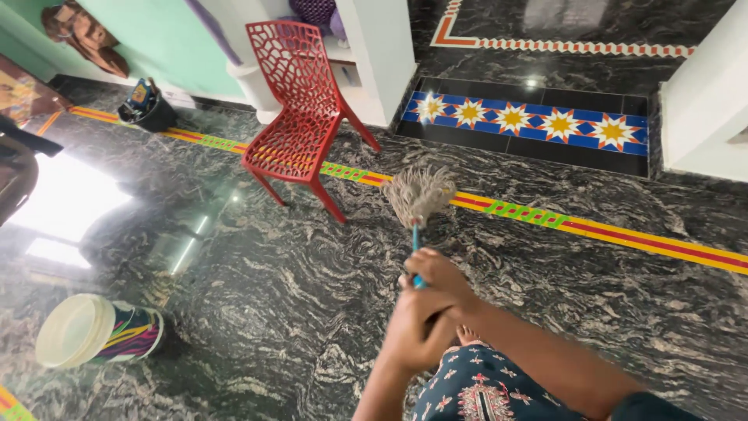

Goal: The person cleans the floor using a mop, moving it across a dark marbled surface and along the edges of walls and furniture.

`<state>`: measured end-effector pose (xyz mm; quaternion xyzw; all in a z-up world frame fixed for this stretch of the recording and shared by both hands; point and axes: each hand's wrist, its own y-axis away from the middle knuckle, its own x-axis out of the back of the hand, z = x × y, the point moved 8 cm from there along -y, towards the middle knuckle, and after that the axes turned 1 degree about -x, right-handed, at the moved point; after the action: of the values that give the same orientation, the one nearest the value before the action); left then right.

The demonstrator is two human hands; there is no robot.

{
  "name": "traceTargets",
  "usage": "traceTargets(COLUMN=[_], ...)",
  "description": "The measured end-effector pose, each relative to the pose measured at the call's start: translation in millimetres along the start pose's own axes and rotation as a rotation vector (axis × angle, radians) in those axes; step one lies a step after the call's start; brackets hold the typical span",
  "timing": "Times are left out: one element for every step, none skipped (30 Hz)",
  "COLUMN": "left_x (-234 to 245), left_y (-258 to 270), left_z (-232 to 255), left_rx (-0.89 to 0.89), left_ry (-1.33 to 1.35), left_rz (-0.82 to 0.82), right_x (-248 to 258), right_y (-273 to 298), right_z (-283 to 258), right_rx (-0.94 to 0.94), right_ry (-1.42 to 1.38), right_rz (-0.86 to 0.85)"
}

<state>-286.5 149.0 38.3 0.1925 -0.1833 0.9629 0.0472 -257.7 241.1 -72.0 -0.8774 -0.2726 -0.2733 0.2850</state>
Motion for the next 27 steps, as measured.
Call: traceTargets(left_x=[17,31,47,60,71,78,83,85,84,86,87,87,91,93,96,103,110,116,123,130,132,135,135,134,131,127,121], left_y=[19,39,65,93,101,108,118,132,149,159,169,178,187,196,206,217,226,236,245,253,260,264,266,266,264,261,256], left_z=[14,28,63,96,92,83,95,106,117,116,116,117,114,113,110,108,102,97,94,92,88,84,81,75,69,63,58], left_rx=[0.026,0.051,-0.137,-0.336,-0.238,-0.138,-0.317,-0.493,-0.669,-0.655,-0.641,-0.630,-0.574,-0.517,-0.459,-0.443,-0.425,-0.407,-0.425,-0.446,-0.426,-0.415,-0.404,-0.399,-0.394,-0.385,-0.374], left_ry=[0.080,0.159,-0.009,-0.179,-0.084,0.014,-0.061,-0.138,-0.217,-0.290,-0.363,-0.433,-0.437,-0.443,-0.448,-0.445,-0.443,-0.439,-0.486,-0.534,-0.527,-0.518,-0.508,-0.461,-0.414,-0.360,-0.325], left_rz=[0.042,0.084,0.257,0.413,0.384,0.349,0.372,0.388,0.397,0.400,0.403,0.405,0.423,0.444,0.465,0.557,0.650,0.744,0.796,0.847,0.879,0.905,0.930,0.938,0.946,0.946,0.923], right_x=[-6,-13,-23,-35,-46,-67,-90,-113,-127,-138,-151,-159,-167,-176,-187,-199,-209,-220,-231,-238,-242,-243,-243,-239,-235,-230,-222], right_y=[8,14,22,31,41,53,64,76,82,88,94,97,99,103,105,107,108,108,106,105,109,110,112,115,118,124,128], right_z=[-23,-43,-62,-78,-90,-92,-90,-85,-77,-65,-53,-42,-32,-25,-21,-20,-22,-22,-25,-28,-28,-27,-23,-19,-11,-2,8], right_rx=[0.048,0.096,0.137,0.179,0.221,0.176,0.132,0.086,0.092,0.096,0.100,0.119,0.138,0.158,0.157,0.154,0.152,0.125,0.098,0.073,0.013,-0.049,-0.111,-0.108,-0.105,-0.113,-0.099], right_ry=[-0.067,-0.134,-0.135,-0.136,-0.138,-0.216,-0.293,-0.370,-0.363,-0.354,-0.346,-0.349,-0.352,-0.357,-0.328,-0.303,-0.278,-0.254,-0.229,-0.203,-0.197,-0.189,-0.181,-0.170,-0.159,-0.149,-0.139], right_rz=[-0.035,-0.069,-0.094,-0.117,-0.140,-0.279,-0.420,-0.562,-0.569,-0.577,-0.584,-0.560,-0.536,-0.515,-0.512,-0.511,-0.511,-0.548,-0.585,-0.620,-0.644,-0.657,-0.668,-0.661,-0.653,-0.643,-0.587])
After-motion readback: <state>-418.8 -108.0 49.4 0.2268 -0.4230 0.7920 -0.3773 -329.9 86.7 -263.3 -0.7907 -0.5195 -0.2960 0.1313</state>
